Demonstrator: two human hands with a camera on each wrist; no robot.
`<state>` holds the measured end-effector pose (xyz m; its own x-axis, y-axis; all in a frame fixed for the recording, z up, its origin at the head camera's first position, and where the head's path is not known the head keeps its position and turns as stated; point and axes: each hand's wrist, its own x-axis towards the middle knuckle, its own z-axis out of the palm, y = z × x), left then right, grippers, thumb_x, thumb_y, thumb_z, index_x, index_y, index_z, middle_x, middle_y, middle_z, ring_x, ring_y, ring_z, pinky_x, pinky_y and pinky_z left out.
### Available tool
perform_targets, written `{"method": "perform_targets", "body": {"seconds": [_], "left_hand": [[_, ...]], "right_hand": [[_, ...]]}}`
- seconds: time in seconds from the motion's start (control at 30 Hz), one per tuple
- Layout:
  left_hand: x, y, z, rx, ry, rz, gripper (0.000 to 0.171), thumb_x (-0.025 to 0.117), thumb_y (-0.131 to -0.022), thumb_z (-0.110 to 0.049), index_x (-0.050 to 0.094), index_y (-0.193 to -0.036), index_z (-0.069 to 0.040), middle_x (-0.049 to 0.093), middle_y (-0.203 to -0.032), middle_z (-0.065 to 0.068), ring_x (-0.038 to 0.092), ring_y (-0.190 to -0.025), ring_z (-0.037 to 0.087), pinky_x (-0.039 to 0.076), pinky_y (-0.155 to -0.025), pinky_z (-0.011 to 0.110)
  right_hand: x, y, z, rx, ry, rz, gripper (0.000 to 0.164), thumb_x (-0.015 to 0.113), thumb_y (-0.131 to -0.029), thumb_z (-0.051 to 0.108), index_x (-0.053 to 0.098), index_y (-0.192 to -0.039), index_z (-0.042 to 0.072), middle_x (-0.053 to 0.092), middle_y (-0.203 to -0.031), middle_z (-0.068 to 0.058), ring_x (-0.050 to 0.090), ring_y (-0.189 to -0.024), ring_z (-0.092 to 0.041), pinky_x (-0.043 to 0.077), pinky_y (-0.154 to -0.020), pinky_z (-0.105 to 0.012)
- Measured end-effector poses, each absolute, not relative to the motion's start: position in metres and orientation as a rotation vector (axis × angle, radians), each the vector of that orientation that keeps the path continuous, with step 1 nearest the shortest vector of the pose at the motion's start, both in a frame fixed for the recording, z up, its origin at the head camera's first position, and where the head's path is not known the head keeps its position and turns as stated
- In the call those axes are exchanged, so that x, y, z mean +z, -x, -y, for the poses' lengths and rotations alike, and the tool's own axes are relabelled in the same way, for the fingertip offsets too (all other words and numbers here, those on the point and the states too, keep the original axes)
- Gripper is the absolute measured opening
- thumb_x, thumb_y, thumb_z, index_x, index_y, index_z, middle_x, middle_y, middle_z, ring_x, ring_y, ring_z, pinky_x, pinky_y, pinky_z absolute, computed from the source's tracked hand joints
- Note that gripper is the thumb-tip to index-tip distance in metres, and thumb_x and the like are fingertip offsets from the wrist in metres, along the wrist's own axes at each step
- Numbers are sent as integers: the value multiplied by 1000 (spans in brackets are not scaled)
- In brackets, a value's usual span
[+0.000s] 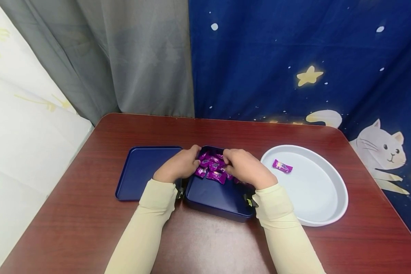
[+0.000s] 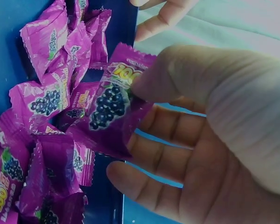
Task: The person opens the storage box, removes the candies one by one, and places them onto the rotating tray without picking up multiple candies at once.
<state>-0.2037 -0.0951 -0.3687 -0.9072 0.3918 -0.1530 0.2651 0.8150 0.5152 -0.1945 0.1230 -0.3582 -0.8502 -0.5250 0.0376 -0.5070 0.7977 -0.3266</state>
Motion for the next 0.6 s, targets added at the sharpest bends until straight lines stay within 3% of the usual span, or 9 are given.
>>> {"method": "perform_targets", "body": {"seconds": [0.2, 0.37, 0.6], "left_hand": [[-368, 203, 95, 725, -496, -2745, 45, 49, -96, -19, 37, -136, -3, 58, -121, 17, 55, -101, 22, 47, -91, 45], [-369, 204, 95, 728, -495, -2744, 45, 49, -96, -19, 37, -136, -3, 58, -121, 16, 55, -102, 23, 47, -92, 45], [-369, 204, 94, 724, -502, -2751, 45, 49, -96, -18, 37, -136, -3, 60, -114, 15, 56, -95, 21, 48, -88, 44]], "right_hand": [[-355, 193, -123, -528, 862, -2965, 7, 62, -84, 9, 57, -87, 12, 56, -76, 0, 52, -70, -17, 48, -66, -35], [-353, 192, -123, -539, 872, -2993, 15, 62, -85, 9, 62, -99, 9, 62, -88, -3, 54, -78, -18, 52, -76, -39], [-349, 190, -124, -530, 896, -3022, 14, 62, -85, 8, 64, -99, 8, 63, -91, -5, 55, -80, -19, 52, -80, -40]]}}
